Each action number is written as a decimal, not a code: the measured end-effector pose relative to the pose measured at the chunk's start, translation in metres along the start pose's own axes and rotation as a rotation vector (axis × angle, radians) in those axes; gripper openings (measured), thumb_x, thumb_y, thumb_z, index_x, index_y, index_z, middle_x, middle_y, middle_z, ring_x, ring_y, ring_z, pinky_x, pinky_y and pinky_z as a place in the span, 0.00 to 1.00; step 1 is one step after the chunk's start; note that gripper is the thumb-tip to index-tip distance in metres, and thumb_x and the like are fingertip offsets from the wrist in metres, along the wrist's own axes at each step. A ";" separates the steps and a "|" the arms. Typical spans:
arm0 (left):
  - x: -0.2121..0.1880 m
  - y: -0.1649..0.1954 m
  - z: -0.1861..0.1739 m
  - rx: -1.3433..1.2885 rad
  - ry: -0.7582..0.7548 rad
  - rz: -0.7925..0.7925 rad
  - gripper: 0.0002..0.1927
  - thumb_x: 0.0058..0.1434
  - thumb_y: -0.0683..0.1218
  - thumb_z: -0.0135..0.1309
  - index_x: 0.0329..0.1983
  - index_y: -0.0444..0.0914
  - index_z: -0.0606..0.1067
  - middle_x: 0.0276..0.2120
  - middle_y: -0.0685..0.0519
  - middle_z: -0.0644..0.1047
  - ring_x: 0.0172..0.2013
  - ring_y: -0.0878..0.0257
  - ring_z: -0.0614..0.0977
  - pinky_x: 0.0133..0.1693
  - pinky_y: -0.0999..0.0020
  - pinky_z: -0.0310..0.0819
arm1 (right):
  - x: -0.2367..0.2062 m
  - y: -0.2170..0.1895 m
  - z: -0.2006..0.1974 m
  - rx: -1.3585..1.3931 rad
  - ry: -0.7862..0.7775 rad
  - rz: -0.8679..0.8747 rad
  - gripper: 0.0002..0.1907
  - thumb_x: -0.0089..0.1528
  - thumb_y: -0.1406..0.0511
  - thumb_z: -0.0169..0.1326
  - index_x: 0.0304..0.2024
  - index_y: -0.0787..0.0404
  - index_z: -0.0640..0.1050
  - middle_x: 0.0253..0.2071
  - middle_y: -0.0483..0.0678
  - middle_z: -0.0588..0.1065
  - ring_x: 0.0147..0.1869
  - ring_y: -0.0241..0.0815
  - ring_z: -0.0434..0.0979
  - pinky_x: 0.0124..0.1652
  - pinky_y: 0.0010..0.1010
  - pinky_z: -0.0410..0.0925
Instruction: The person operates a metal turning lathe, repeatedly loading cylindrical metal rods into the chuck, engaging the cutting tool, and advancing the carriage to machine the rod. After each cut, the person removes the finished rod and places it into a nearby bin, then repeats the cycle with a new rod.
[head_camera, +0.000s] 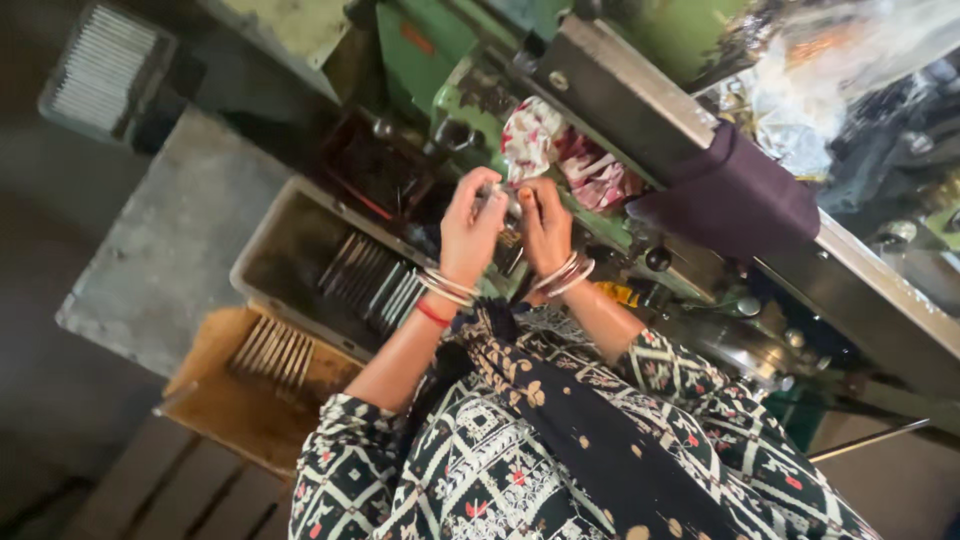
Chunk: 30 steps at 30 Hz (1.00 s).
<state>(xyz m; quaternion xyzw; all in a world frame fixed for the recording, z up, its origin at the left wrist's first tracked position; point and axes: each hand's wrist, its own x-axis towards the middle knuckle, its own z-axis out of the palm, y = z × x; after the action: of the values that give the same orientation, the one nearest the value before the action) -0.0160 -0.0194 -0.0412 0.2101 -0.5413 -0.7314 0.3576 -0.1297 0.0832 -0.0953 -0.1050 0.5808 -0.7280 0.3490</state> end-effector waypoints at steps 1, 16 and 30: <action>0.007 0.003 -0.002 0.397 -0.028 0.260 0.10 0.70 0.49 0.58 0.53 0.47 0.75 0.34 0.56 0.72 0.28 0.66 0.71 0.29 0.67 0.67 | -0.001 -0.003 -0.004 0.175 0.003 0.109 0.07 0.72 0.63 0.49 0.47 0.58 0.77 0.40 0.43 0.77 0.41 0.35 0.77 0.43 0.28 0.73; 0.024 0.079 0.113 0.813 -0.666 1.049 0.15 0.50 0.47 0.62 0.16 0.46 0.67 0.15 0.55 0.66 0.18 0.57 0.71 0.23 0.60 0.62 | -0.066 -0.124 -0.099 -0.156 -0.605 0.951 0.26 0.69 0.41 0.34 0.25 0.47 0.63 0.16 0.35 0.53 0.16 0.29 0.50 0.17 0.25 0.49; 0.030 0.083 0.195 0.976 -0.538 0.610 0.22 0.57 0.51 0.65 0.17 0.39 0.66 0.19 0.49 0.68 0.21 0.49 0.72 0.24 0.56 0.65 | -0.104 -0.155 -0.230 0.208 -0.019 0.452 0.10 0.67 0.57 0.53 0.39 0.54 0.72 0.16 0.35 0.54 0.14 0.29 0.49 0.16 0.27 0.46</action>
<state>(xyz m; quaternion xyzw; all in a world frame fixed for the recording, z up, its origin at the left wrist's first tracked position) -0.1461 0.0698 0.1029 -0.0060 -0.9188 -0.2930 0.2643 -0.2416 0.3388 0.0036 0.0571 0.5081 -0.6861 0.5175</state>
